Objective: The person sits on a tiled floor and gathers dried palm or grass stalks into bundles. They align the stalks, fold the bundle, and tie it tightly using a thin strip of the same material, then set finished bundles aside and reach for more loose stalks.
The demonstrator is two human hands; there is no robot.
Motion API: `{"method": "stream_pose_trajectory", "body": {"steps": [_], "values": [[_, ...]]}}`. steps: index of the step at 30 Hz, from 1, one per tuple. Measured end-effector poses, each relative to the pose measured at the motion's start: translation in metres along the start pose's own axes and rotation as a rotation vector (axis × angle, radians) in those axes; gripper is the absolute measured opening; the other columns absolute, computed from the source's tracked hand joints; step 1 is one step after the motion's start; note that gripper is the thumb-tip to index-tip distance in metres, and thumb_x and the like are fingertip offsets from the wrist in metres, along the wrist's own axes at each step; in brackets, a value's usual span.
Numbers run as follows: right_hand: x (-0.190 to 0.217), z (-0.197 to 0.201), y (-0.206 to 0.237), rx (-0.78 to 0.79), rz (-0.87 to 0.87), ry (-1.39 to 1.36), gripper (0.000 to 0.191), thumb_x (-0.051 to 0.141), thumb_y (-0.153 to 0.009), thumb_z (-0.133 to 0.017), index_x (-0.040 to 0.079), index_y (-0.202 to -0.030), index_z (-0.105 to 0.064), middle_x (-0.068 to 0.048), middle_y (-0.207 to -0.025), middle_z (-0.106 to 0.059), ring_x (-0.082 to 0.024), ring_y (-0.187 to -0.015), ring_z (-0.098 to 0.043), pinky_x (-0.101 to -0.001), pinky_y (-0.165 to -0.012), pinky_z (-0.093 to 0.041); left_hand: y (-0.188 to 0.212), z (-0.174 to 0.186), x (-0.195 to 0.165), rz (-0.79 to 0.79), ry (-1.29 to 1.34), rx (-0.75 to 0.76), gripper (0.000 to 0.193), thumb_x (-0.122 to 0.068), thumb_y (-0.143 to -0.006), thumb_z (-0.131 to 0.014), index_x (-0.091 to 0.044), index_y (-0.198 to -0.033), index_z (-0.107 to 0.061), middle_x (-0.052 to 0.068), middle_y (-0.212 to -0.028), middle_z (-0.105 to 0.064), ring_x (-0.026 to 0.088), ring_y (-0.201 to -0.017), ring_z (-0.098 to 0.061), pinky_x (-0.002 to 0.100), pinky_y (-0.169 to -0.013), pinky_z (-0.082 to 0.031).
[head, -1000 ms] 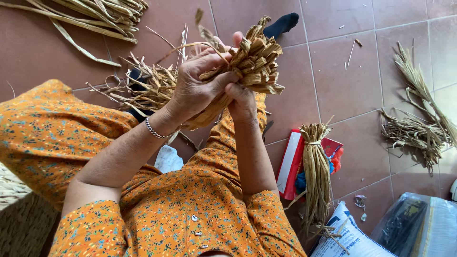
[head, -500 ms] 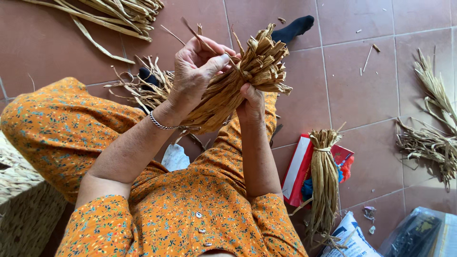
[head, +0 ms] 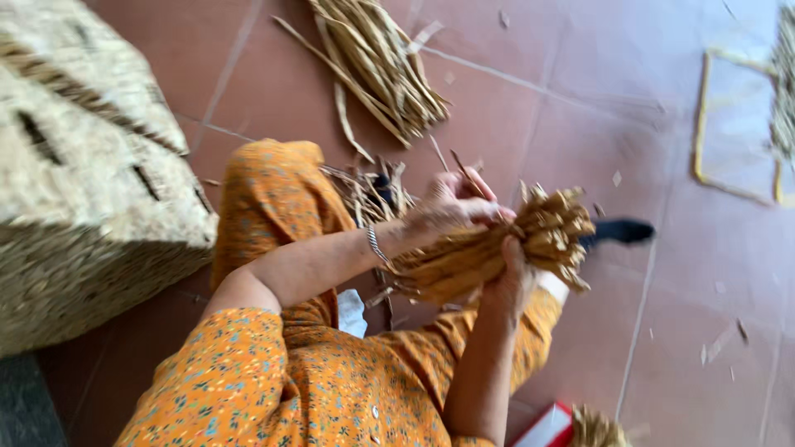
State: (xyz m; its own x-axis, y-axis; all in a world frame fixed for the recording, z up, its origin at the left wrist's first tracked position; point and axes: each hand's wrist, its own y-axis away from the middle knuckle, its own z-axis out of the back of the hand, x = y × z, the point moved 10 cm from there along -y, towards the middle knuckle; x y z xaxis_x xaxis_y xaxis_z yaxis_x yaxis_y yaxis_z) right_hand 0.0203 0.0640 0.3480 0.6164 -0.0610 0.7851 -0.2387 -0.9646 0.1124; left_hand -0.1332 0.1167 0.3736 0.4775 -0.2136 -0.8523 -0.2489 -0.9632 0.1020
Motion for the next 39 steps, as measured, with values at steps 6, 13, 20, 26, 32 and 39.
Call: {"method": "stream_pose_trajectory", "body": {"steps": [6, 13, 20, 26, 32, 39], "values": [[-0.007, -0.051, -0.019, 0.154, -0.093, -0.041, 0.034, 0.0, -0.088, -0.076, -0.007, -0.12, -0.066, -0.015, -0.11, -0.071, -0.024, -0.1, -0.071, -0.0353, -0.094, -0.059, -0.016, 0.016, -0.025, -0.05, -0.089, 0.061, 0.01, -0.004, -0.096, -0.071, -0.001, -0.1, -0.062, 0.009, -0.092, -0.075, 0.012, -0.083, -0.072, 0.025, -0.072, -0.061], [-0.005, -0.051, -0.03, 0.057, -0.024, 0.057, 0.041, -0.008, -0.079, -0.072, 0.003, -0.117, -0.064, -0.011, -0.105, -0.071, -0.022, -0.092, -0.071, -0.0342, -0.085, -0.06, 0.001, 0.028, -0.039, 0.219, -0.367, -0.016, 0.059, -0.018, -0.097, -0.063, -0.009, -0.144, -0.028, 0.012, -0.091, -0.07, 0.018, -0.062, -0.069, 0.027, -0.052, -0.059], [0.006, -0.025, -0.038, -0.068, 0.012, 0.074, 0.033, -0.008, -0.083, -0.074, -0.004, -0.114, -0.063, -0.013, -0.102, -0.072, -0.025, -0.094, -0.071, -0.038, -0.09, -0.061, 0.03, 0.02, -0.159, -0.768, -0.944, -0.201, 0.062, -0.007, -0.094, -0.071, -0.007, -0.146, -0.037, 0.014, -0.125, -0.063, 0.012, -0.083, -0.067, 0.026, -0.066, -0.061], [-0.02, -0.046, -0.035, -0.004, -0.207, 0.004, 0.04, -0.003, -0.08, -0.074, -0.003, -0.119, -0.065, -0.014, -0.11, -0.072, -0.025, -0.104, -0.071, -0.0363, -0.097, -0.059, 0.047, -0.034, -0.138, -0.999, -1.27, 0.082, 0.04, -0.011, -0.09, -0.071, -0.011, -0.127, -0.054, 0.008, -0.121, -0.063, 0.03, -0.121, -0.065, 0.052, -0.113, -0.049], [-0.031, -0.06, -0.024, 0.035, -0.259, -0.028, 0.045, -0.002, -0.078, -0.074, 0.003, -0.122, -0.065, -0.009, -0.114, -0.07, -0.023, -0.107, -0.069, -0.0369, -0.101, -0.057, 0.025, -0.015, -0.105, -0.655, -1.076, 0.211, 0.046, -0.006, -0.093, -0.069, -0.005, -0.136, -0.053, 0.011, -0.118, -0.064, 0.032, -0.113, -0.065, 0.048, -0.101, -0.052], [-0.032, -0.058, -0.029, 0.057, -0.26, -0.032, 0.034, -0.001, -0.08, -0.076, -0.002, -0.114, -0.068, -0.011, -0.109, -0.072, -0.024, -0.105, -0.069, -0.0376, -0.101, -0.057, 0.033, -0.009, -0.111, -0.913, -1.268, 0.177, 0.027, -0.011, -0.091, -0.07, -0.005, -0.116, -0.063, 0.01, -0.103, -0.068, 0.029, -0.1, -0.07, 0.041, -0.089, -0.057]]}}
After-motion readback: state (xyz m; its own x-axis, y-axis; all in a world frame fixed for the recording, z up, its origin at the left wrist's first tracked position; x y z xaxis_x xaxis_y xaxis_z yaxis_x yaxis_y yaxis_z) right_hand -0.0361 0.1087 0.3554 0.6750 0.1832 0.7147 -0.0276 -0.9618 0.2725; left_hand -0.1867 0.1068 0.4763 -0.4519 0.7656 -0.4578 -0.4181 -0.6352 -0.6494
